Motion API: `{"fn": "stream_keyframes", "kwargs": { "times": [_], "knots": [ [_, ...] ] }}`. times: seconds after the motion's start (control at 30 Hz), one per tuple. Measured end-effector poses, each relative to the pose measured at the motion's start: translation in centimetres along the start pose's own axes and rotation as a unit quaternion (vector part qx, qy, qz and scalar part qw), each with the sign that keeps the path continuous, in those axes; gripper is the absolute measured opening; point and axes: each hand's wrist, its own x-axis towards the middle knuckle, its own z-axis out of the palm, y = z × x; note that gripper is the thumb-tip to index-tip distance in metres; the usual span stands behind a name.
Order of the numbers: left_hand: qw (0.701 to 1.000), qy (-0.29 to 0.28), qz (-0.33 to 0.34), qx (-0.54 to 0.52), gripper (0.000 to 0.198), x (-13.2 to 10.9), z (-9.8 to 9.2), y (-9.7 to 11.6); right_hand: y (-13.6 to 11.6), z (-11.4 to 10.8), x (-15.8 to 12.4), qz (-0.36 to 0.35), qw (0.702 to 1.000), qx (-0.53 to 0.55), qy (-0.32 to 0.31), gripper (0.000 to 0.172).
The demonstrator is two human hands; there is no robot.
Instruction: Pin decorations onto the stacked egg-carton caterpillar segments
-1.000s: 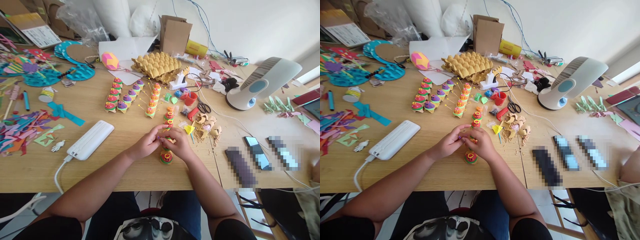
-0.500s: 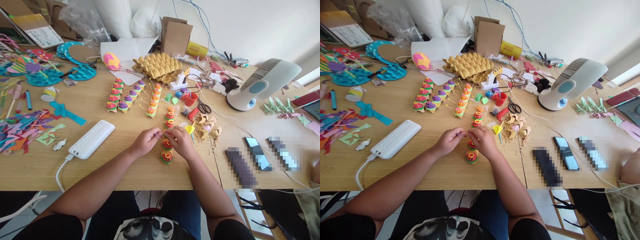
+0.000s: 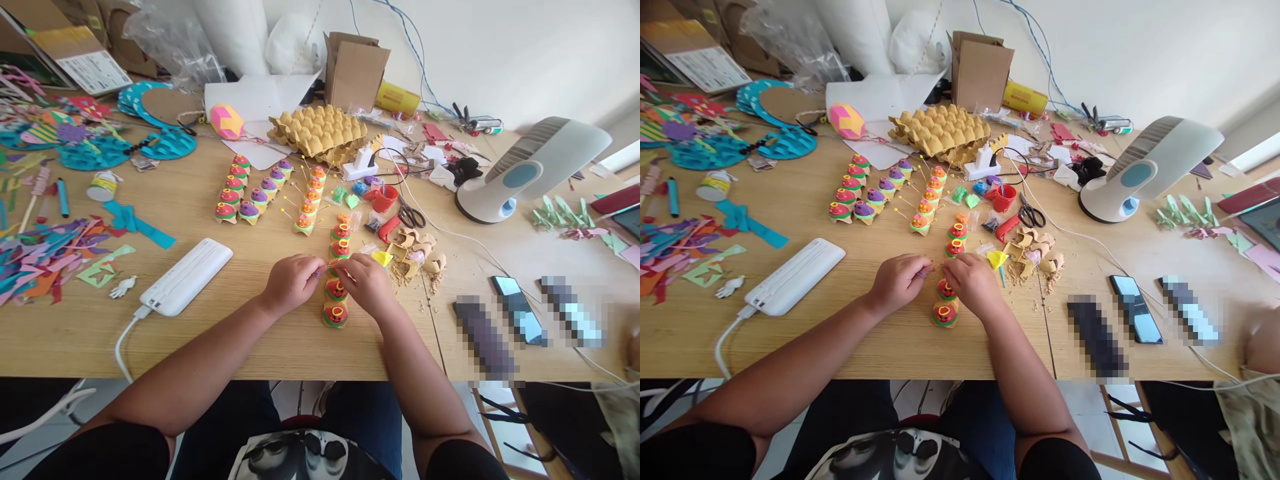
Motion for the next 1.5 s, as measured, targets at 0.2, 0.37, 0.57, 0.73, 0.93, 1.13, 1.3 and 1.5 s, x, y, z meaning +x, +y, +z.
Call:
{"fn": "stream_keyframes", "kwargs": {
  "times": [0.2,0.37,0.57,0.73,0.93,1.13,1.3,1.5],
  "knots": [
    [0.995,0.027,-0.092,-0.029,0.025,0.1,-0.1,-0.3,3.4,-2.7,-0.4,0.224,0.967,-0.114,0.032,0.025],
    [0.994,0.004,-0.105,-0.026,0.028,0.2,0.1,-0.3,5.5,-3.7,-1.0,0.379,0.911,-0.161,0.028,0.018],
    [0.999,-0.003,-0.044,0.006,0.026,0.2,0.0,-0.2,1.9,-1.9,0.1,0.196,0.979,0.031,0.056,0.025],
    [0.999,-0.029,0.010,0.010,0.023,0.1,0.2,-0.2,-0.5,-0.1,0.6,0.081,0.989,0.126,-0.006,0.019],
    [0.998,-0.051,0.018,0.011,0.025,0.1,0.0,0.0,-0.3,-0.2,0.4,-0.001,0.998,0.049,-0.031,0.026],
    [0.995,-0.103,-0.005,-0.016,0.029,0.4,-0.6,0.0,-0.4,-0.8,0.3,-0.052,0.993,-0.057,-0.093,0.026],
    [0.992,-0.124,-0.017,-0.025,0.032,0.5,-0.5,0.0,-0.6,-0.9,0.1,-0.069,0.986,-0.098,-0.118,0.020],
    [0.982,-0.110,-0.104,-0.115,0.034,0.6,-1.2,-0.9,0.3,-1.9,0.0,-0.040,0.988,-0.103,-0.110,0.028]
  ]
}}
